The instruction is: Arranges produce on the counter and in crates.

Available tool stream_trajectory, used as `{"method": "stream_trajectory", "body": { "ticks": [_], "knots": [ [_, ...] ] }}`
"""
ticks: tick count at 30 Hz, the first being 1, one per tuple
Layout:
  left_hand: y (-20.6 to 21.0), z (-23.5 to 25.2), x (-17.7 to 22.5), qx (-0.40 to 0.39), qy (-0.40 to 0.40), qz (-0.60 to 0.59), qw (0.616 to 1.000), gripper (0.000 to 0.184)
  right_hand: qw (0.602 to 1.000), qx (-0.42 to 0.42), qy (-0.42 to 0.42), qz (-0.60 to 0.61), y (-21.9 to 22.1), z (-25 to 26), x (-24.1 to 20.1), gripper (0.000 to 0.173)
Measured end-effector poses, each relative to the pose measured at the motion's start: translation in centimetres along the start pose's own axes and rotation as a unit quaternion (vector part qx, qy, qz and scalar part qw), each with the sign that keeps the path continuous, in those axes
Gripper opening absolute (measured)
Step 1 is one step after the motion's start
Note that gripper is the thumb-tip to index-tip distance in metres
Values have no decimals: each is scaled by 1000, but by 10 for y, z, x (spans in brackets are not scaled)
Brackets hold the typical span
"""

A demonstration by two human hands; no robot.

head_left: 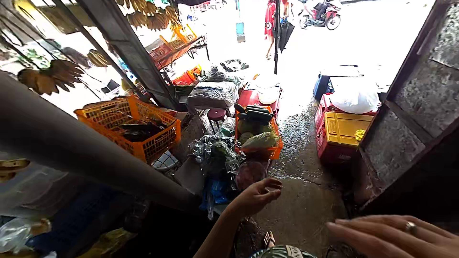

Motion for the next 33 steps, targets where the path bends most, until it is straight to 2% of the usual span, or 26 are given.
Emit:
{"method": "stream_trajectory", "body": {
  "ticks": [3, 6, 9, 10, 12, 15, 17, 21, 22, 24, 26, 27, 29, 31, 33],
  "knots": [
    [-18, 15, -1, 6, -9, -13, 1000, 42, 997, 6, 29, 74, 6, 18, 71, 50],
    [-36, 22, -16, 27, -2, -27, 999, 48, 989, 1, 47, 142, 26, 26, 161, 53],
    [-60, 26, -45, 112, -24, -63, 991, 31, 975, 7, 110, 193, 61, 41, 275, 56],
    [-65, 25, -58, 140, -45, -65, 987, 31, 968, -2, 144, 205, 77, 49, 312, 57],
    [-76, 23, -80, 203, -92, -71, 972, 37, 950, -67, 194, 235, 104, 76, 373, 57],
    [-84, 20, -99, 310, -156, -128, 929, 37, 930, -175, 185, 266, 123, 145, 431, 57],
    [-80, 28, -106, 349, -178, -163, 906, 34, 936, -198, 141, 256, 118, 204, 451, 56],
    [-74, 60, -117, 350, -219, -173, 894, 39, 978, -124, 64, 153, 99, 337, 471, 54],
    [-76, 68, -119, 350, -227, -169, 893, 40, 985, -117, 54, 117, 102, 370, 473, 60],
    [-81, 82, -123, 357, -231, -163, 890, 42, 987, -146, 54, 46, 123, 427, 481, 83],
    [-83, 92, -122, 368, -228, -172, 885, 42, 971, -224, 83, -4, 153, 462, 485, 107],
    [-85, 94, -121, 374, -228, -177, 881, 42, 962, -257, 91, -21, 166, 472, 484, 111],
    [-84, 94, -122, 386, -232, -186, 873, 41, 947, -303, 97, -38, 184, 480, 478, 101],
    [-80, 88, -127, 394, -240, -192, 866, 43, 946, -310, 87, -41, 187, 478, 471, 86],
    [-75, 80, -131, 400, -250, -194, 860, 43, 951, -300, 72, -31, 181, 480, 472, 78]
  ]
}}
Point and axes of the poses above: each hand's wrist, its own z-axis towards the middle knuckle, its own y-axis out of the palm, x = y × z, the point moved 10 cm from there along z, towards the middle knuckle, and after that the axes turned 10 degrees about -x, right-handed, at the moved point
